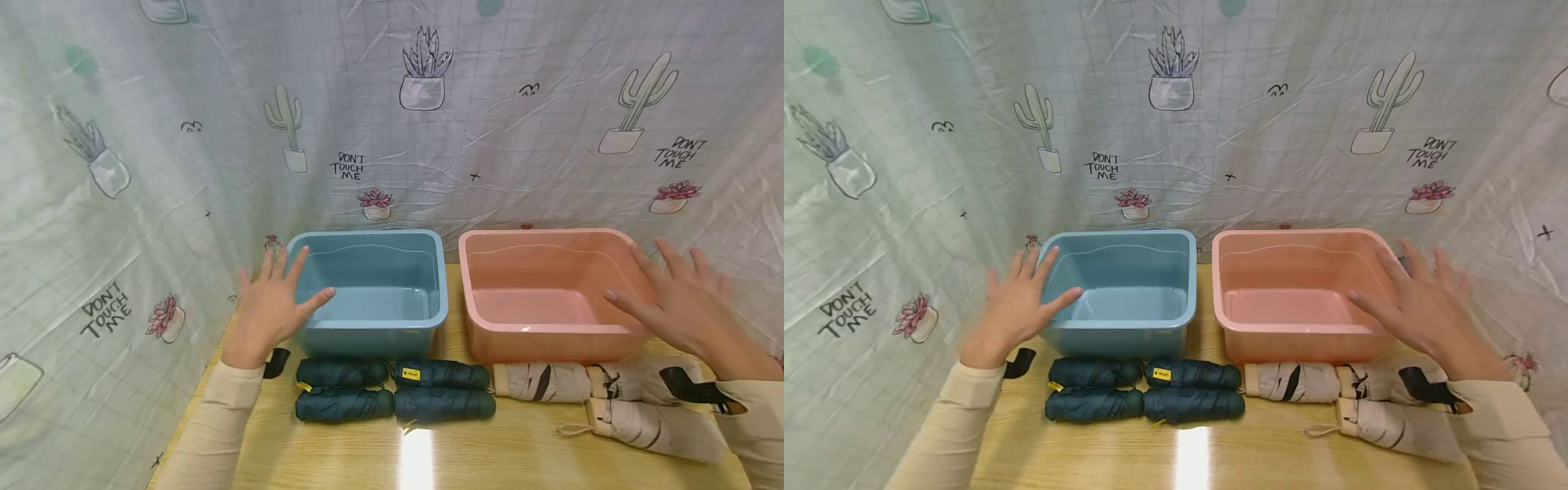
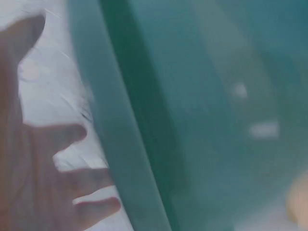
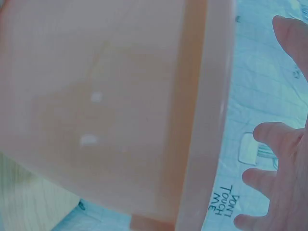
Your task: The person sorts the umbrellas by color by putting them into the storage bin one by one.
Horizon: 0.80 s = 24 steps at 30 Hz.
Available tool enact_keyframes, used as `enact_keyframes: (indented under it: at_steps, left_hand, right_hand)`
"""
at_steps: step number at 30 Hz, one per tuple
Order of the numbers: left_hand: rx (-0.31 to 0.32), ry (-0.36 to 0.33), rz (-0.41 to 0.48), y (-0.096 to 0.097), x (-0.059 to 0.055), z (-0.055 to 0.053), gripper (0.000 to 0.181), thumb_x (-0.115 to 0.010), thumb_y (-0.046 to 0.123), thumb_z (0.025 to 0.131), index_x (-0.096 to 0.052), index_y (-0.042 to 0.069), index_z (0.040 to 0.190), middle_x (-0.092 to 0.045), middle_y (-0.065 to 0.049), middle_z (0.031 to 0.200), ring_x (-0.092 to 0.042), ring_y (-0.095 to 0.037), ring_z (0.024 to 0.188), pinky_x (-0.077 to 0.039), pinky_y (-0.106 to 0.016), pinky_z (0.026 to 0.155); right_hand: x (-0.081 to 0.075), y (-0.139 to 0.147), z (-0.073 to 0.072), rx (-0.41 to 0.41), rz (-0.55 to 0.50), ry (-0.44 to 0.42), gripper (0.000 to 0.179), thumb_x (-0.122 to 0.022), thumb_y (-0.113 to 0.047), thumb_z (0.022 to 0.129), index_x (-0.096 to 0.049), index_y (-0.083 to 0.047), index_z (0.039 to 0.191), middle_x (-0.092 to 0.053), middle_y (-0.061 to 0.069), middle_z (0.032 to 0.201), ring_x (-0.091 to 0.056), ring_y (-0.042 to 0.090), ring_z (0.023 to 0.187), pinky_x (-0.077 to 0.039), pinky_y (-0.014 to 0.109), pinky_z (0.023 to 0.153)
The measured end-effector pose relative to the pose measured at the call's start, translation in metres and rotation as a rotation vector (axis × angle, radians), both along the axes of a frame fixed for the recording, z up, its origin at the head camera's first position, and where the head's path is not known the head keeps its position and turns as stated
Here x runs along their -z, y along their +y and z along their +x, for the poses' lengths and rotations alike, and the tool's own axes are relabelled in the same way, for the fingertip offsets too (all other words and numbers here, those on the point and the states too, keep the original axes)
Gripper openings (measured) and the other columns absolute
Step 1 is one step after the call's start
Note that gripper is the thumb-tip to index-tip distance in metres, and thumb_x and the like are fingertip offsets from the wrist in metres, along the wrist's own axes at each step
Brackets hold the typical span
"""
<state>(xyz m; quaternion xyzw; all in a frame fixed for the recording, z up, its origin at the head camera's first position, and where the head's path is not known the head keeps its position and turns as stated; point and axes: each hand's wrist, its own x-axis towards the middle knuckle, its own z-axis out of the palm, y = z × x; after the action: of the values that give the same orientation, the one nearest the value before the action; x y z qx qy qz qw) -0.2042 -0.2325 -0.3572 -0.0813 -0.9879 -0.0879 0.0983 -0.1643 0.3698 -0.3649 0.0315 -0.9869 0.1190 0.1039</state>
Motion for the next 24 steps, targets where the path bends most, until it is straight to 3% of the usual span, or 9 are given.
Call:
enact_keyframes:
  at_steps: [4, 8, 12, 16, 18, 21, 24]
  left_hand:
    - [0.057, 0.228, 0.164, 0.043, 0.009, 0.028, 0.081, -0.059, 0.066, 0.093, -0.040, 0.020, 0.158, -0.050, -0.017, 0.155, -0.036, -0.043, 0.148, -0.017, -0.076, 0.115]
    - [0.223, 0.442, 0.402, 0.084, 0.026, 0.046, 0.057, -0.071, 0.042, 0.092, -0.061, 0.015, 0.140, -0.067, -0.010, 0.134, -0.058, -0.034, 0.128, -0.039, -0.059, 0.110]
    - [0.386, 0.547, 0.647, 0.120, 0.044, 0.055, 0.038, -0.073, 0.023, 0.090, -0.068, 0.013, 0.126, -0.072, -0.007, 0.117, -0.065, -0.025, 0.109, -0.052, -0.045, 0.093]
    - [0.500, 0.598, 0.881, 0.151, 0.060, 0.062, 0.027, -0.070, 0.006, 0.088, -0.070, 0.008, 0.115, -0.071, -0.008, 0.100, -0.066, -0.020, 0.090, -0.056, -0.036, 0.077]
    - [0.543, 0.591, 0.962, 0.164, 0.068, 0.066, 0.024, -0.068, 0.000, 0.087, -0.070, 0.006, 0.110, -0.069, -0.008, 0.093, -0.066, -0.018, 0.081, -0.057, -0.030, 0.072]
    - [0.591, 0.534, 1.021, 0.184, 0.079, 0.070, 0.022, -0.068, -0.002, 0.087, -0.069, 0.005, 0.108, -0.069, -0.008, 0.090, -0.067, -0.015, 0.075, -0.057, -0.023, 0.069]
    - [0.617, 0.462, 1.021, 0.203, 0.091, 0.073, 0.025, -0.068, -0.004, 0.087, -0.067, 0.005, 0.110, -0.069, -0.009, 0.091, -0.068, -0.015, 0.074, -0.058, -0.023, 0.068]
  right_hand:
    - [0.005, -0.003, 0.014, -0.005, -0.059, 0.065, 0.092, -0.061, -0.055, 0.096, -0.012, -0.021, 0.166, -0.002, 0.025, 0.170, 0.011, 0.061, 0.150, 0.008, 0.084, 0.107]
    - [0.014, -0.003, 0.029, -0.032, -0.116, 0.153, 0.086, -0.061, -0.047, 0.098, -0.020, -0.012, 0.164, -0.010, 0.029, 0.168, 0.001, 0.060, 0.151, 0.010, 0.075, 0.117]
    - [0.026, -0.003, 0.043, -0.043, -0.236, 0.284, 0.076, -0.065, -0.036, 0.097, -0.033, -0.004, 0.159, -0.024, 0.032, 0.163, -0.012, 0.056, 0.151, 0.006, 0.071, 0.120]
    - [0.042, -0.005, 0.053, -0.017, -0.379, 0.428, 0.069, -0.067, -0.026, 0.093, -0.044, -0.002, 0.153, -0.036, 0.029, 0.159, -0.023, 0.053, 0.148, 0.003, 0.066, 0.121]
    - [0.052, -0.006, 0.056, 0.001, -0.442, 0.490, 0.066, -0.066, -0.024, 0.093, -0.047, -0.002, 0.151, -0.040, 0.028, 0.157, -0.026, 0.053, 0.145, 0.000, 0.059, 0.120]
    - [0.065, -0.005, 0.060, 0.054, -0.512, 0.547, 0.063, -0.064, -0.023, 0.094, -0.047, -0.007, 0.152, -0.041, 0.028, 0.156, -0.028, 0.052, 0.143, -0.001, 0.051, 0.120]
    - [0.077, -0.002, 0.065, 0.137, -0.557, 0.558, 0.061, -0.063, -0.020, 0.096, -0.046, -0.012, 0.154, -0.043, 0.027, 0.155, -0.029, 0.042, 0.144, -0.006, 0.053, 0.120]
